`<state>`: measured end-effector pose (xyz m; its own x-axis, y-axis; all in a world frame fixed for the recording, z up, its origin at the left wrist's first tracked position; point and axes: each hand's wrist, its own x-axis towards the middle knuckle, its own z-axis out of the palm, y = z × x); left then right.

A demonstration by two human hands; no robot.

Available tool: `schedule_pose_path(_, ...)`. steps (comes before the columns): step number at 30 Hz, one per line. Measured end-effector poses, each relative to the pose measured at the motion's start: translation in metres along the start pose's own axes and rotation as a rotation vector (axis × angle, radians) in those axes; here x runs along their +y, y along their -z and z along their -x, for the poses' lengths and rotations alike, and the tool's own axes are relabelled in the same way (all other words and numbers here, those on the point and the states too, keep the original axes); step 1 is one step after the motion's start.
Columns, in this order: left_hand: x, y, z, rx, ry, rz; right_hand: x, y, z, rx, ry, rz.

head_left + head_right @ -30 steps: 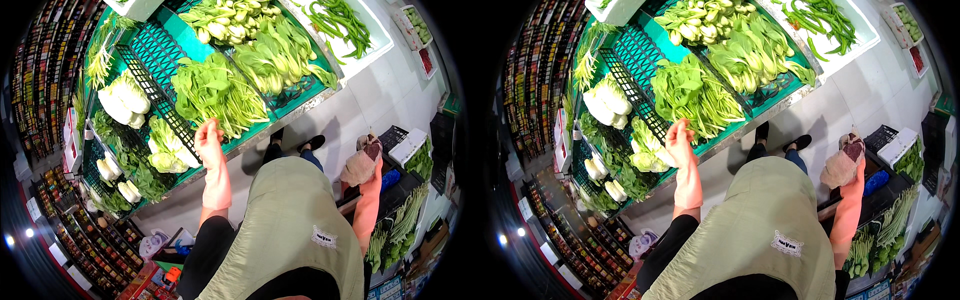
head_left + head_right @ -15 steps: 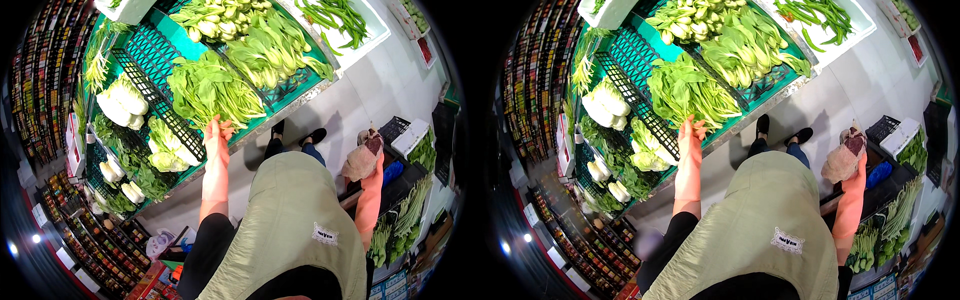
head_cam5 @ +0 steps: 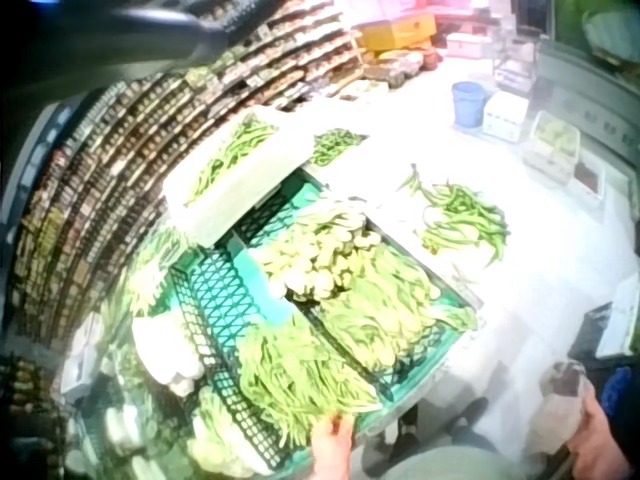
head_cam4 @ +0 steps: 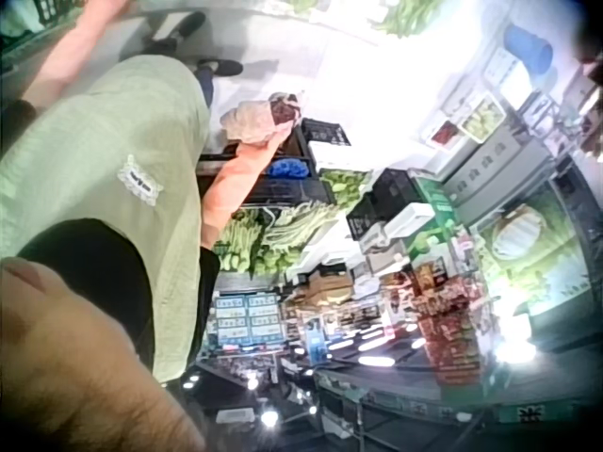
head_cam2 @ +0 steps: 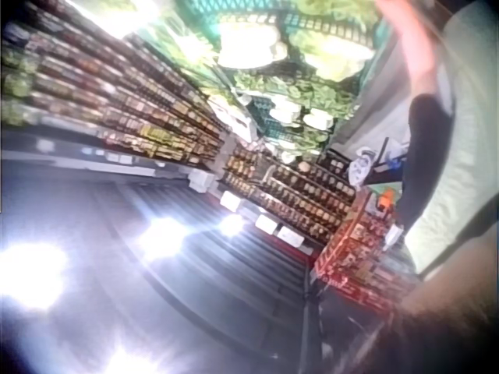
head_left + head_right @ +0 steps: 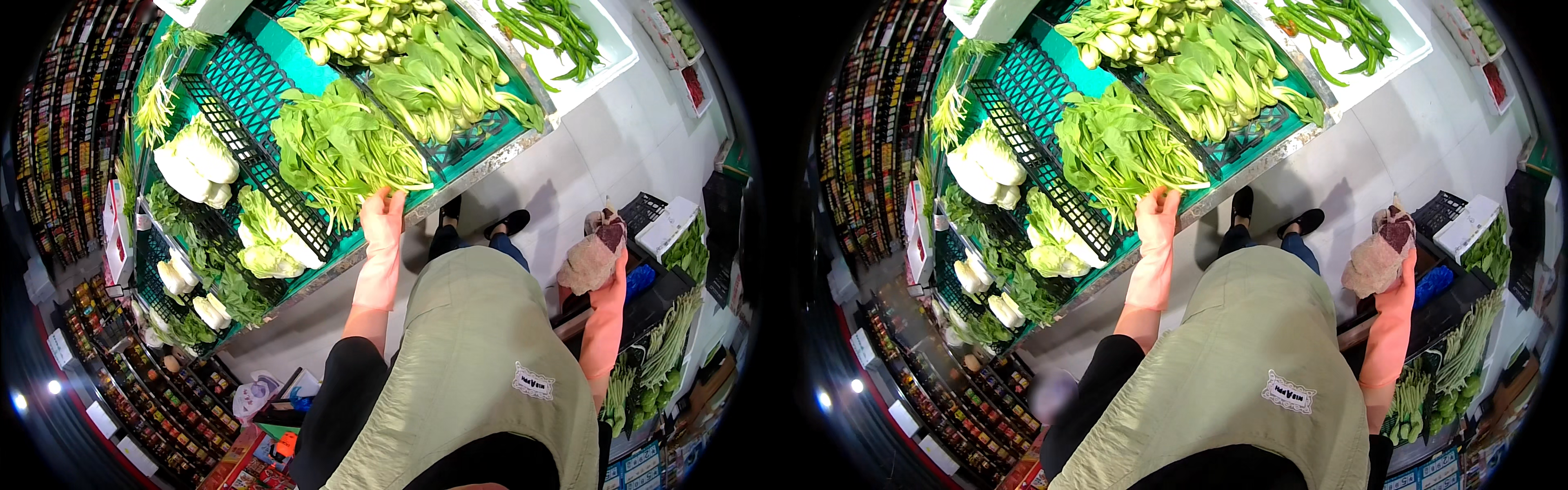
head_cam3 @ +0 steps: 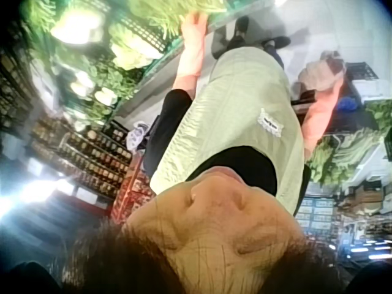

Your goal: The person arranges leafy green vegetables on a refrigerated display shelf in a grocery store. They then walk to a back room, wash a cloth in a sink, wring it out, and return to the store floor.

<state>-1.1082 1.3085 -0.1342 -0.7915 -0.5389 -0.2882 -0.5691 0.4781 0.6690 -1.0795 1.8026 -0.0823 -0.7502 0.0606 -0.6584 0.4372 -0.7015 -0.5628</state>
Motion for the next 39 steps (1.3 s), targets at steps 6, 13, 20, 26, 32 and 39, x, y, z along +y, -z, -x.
schedule_pose_path(6,-0.021,-0.022,-0.019,0.112,-0.24,0.026,-0.002,-0.008,-0.001,0.049,-0.033,0.028)
schedule_pose_path(13,-0.002,0.012,-0.013,-0.027,-0.664,-0.572,-0.004,-0.03,0.007,0.001,0.017,0.077)
schedule_pose_path(20,-0.031,0.002,-0.025,-0.122,-0.697,-0.932,0.0,-0.032,0.003,0.041,-0.027,0.062)
schedule_pose_path(26,-0.021,0.017,-0.005,0.099,-0.788,-0.962,0.006,-0.021,0.001,-0.054,0.012,0.07)
schedule_pose_path(32,-0.012,0.031,0.0,-0.004,-0.774,-0.759,0.006,-0.027,0.002,0.059,-0.082,0.001)
schedule_pose_path(39,-0.028,0.024,-0.022,-0.127,-0.636,-0.529,0.011,-0.032,-0.004,-0.086,-0.01,0.078)
